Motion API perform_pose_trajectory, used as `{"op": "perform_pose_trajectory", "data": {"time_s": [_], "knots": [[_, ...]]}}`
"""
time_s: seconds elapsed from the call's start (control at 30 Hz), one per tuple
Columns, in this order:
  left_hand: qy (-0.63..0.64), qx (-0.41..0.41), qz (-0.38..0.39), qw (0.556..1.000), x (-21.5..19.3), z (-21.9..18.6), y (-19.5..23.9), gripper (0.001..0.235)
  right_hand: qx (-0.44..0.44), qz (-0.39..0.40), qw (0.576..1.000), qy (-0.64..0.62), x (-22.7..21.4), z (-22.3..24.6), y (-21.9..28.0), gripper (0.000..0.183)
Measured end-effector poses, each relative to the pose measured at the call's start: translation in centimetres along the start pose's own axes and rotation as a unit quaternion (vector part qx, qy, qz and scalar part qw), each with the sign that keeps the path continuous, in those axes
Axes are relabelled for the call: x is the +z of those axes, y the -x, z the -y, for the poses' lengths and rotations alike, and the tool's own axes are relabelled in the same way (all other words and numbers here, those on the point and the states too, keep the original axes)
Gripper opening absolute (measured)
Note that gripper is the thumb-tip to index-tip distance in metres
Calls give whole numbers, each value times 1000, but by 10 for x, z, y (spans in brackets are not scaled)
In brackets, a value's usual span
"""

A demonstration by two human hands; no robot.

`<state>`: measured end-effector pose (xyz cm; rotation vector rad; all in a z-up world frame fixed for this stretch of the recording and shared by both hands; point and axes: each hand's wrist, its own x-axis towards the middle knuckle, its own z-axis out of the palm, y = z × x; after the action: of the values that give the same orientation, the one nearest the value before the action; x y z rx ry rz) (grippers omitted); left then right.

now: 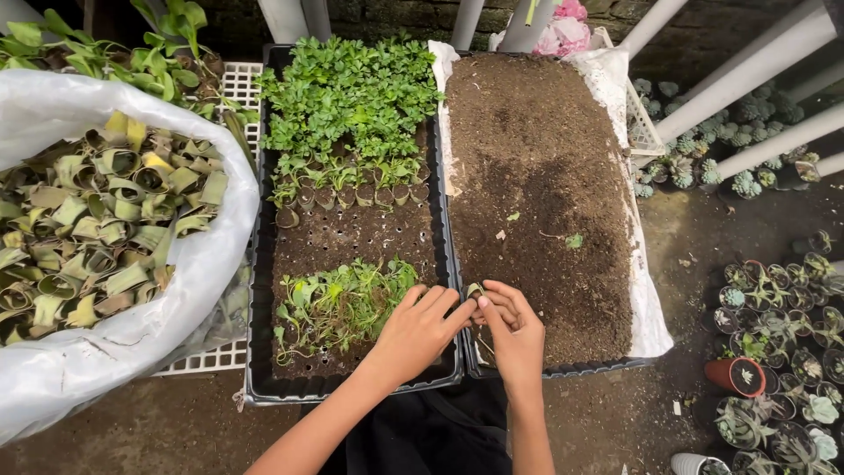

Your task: Transplanting small seedlings by wrapping their roots in leaf strips and placing them into a seedling tray.

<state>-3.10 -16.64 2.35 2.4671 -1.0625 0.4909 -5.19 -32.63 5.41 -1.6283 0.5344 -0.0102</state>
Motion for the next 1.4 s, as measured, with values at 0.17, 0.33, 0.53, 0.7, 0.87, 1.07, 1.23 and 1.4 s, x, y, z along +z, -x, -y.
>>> {"op": "perform_pose_trajectory", "data": {"time_s": [0.17,0.33,0.53,0.7,0.87,1.07,1.23,1.4], "knots": [[-28,9,-13,999,44,21,-17,12,-40,-19,998,53,-7,-1,-24,30],[-12,-13,-18,1000,41,42,-44,7,-52,-32,992,106,2,-8,-59,22],[30,-19,22,999,41,63,-64,5,-105,-37,972,208,14,15,-71,17],[36,-6,47,998,41,67,-68,10,-233,-23,933,275,11,5,-74,28],[51,-7,47,998,54,68,-66,8,-262,-2,926,273,8,-3,-79,28],[134,-56,49,988,38,64,-70,16,-237,7,935,265,8,-2,-81,29],[208,-98,55,972,21,56,-74,36,-229,1,941,250,9,5,-71,31],[257,-139,33,956,4,47,-65,43,-239,-20,936,257,9,3,-53,33]]}}
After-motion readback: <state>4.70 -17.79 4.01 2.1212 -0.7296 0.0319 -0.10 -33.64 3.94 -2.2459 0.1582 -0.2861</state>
